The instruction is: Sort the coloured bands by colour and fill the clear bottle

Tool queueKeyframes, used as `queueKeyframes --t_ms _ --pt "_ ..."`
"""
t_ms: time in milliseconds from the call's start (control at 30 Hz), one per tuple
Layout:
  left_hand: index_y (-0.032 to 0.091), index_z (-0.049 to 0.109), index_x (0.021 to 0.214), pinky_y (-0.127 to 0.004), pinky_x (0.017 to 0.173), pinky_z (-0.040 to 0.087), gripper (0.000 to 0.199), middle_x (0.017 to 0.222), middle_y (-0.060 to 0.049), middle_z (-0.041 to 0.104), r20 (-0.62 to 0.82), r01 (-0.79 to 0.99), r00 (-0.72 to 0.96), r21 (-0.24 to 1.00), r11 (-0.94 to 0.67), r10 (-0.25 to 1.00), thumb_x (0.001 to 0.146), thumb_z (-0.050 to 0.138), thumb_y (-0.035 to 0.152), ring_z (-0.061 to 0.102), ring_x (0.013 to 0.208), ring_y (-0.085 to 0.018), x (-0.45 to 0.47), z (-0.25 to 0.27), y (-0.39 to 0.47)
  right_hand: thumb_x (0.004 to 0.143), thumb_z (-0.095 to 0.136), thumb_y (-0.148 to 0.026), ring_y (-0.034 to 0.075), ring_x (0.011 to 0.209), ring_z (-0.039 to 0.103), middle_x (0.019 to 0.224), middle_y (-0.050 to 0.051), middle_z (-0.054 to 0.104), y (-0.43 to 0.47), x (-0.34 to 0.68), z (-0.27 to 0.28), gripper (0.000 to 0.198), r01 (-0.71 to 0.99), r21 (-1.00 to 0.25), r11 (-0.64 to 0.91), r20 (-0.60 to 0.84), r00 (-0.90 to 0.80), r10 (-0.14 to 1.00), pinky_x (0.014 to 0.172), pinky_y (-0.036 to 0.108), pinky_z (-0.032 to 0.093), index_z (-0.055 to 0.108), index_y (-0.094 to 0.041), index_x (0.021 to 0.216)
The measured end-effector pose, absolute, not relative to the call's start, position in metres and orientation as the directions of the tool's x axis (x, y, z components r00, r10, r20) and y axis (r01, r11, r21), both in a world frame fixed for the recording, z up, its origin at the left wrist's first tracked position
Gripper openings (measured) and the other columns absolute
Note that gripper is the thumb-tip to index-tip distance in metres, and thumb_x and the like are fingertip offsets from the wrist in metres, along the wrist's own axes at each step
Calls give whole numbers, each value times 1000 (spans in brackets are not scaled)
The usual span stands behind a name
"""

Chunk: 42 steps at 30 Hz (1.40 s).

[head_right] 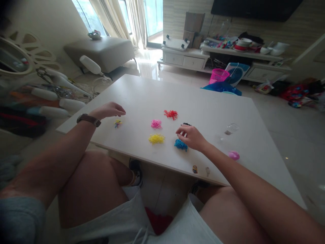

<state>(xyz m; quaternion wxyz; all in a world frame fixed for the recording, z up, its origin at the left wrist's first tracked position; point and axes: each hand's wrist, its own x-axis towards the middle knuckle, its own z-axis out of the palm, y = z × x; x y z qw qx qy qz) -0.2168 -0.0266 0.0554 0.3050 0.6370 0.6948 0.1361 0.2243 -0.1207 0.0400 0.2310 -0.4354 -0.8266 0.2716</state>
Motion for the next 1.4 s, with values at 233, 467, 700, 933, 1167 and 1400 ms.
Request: queueKeyframes --t_ms 233,467,700,933,1167,1400 --pt "19 74 82 -24 64 49 45 88 -8 74 -430 724 -85 593 352 899 43 84 39 67 82 -21 -256 28 -34 85 60 -22 13 67 64 84 4 68 -119 228 36 13 596 -647 475 126 -531 838 61 26 51 72 -18 87" --pt "18 71 65 -27 67 51 30 68 -7 69 -531 728 -34 568 385 847 41 82 31 67 75 -23 -258 14 -22 85 59 -22 13 66 64 85 5 69 -119 228 34 14 596 -651 470 100 -547 831 60 26 51 72 -17 86" --pt "17 72 65 -28 70 52 23 69 -7 69 -512 707 -54 587 395 858 46 78 28 67 77 -22 -249 23 -21 84 60 -23 14 67 65 85 5 69 -118 230 34 14 590 -656 470 102 -548 830 61 26 51 73 -18 87" --pt "18 71 66 -29 71 53 26 74 -9 71 -479 734 -57 575 362 876 48 79 33 68 80 -23 -245 25 -19 84 60 -22 14 68 64 85 5 69 -119 230 36 14 594 -650 474 105 -548 830 61 26 51 73 -18 87" --pt "17 69 69 -29 74 55 21 81 -10 75 -457 685 -68 625 374 887 55 75 31 71 81 -23 -237 24 -15 85 59 -22 13 69 65 86 5 69 -118 230 35 15 596 -650 471 95 -551 829 62 25 51 73 -18 88" --pt "15 73 84 -30 75 55 28 86 -9 76 -348 621 165 763 177 923 66 76 36 71 79 -20 -187 35 -27 85 59 -23 14 69 65 85 5 70 -119 229 34 15 592 -652 473 80 -567 820 62 26 51 73 -18 86"
